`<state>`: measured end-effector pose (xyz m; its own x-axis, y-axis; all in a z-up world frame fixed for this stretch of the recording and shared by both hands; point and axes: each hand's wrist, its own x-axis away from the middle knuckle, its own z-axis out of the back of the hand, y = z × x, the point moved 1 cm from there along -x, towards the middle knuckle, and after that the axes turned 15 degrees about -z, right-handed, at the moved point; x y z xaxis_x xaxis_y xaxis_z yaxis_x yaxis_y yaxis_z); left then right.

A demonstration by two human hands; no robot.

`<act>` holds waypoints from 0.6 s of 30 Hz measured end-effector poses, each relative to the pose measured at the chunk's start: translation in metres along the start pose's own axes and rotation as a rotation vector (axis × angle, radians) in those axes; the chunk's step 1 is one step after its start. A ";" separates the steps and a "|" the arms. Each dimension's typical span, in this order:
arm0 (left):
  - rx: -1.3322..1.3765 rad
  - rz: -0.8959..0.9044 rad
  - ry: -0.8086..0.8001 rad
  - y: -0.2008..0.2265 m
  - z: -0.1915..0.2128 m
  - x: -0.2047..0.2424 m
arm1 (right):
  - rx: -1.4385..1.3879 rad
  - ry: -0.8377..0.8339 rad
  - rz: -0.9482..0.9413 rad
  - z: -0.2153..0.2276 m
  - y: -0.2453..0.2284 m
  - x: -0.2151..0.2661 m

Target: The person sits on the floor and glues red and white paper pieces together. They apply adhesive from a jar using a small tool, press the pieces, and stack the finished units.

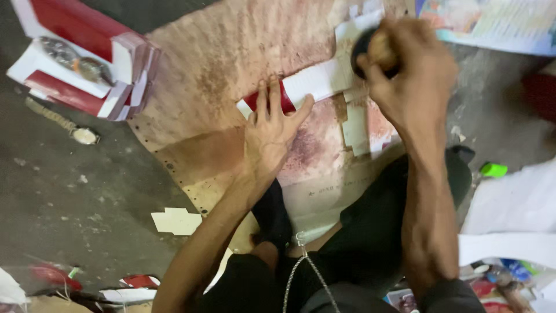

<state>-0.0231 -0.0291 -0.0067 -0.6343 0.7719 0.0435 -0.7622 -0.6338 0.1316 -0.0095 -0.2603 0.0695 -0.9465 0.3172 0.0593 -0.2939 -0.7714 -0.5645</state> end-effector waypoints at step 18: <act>0.087 0.009 0.032 -0.003 0.005 0.000 | -0.316 0.139 -0.113 -0.073 0.007 0.013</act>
<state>-0.0202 -0.0265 -0.0026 -0.6458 0.7634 0.0140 -0.7432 -0.6328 0.2174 -0.0142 -0.2213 0.0062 -0.8769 0.4794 0.0361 -0.3196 -0.5254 -0.7886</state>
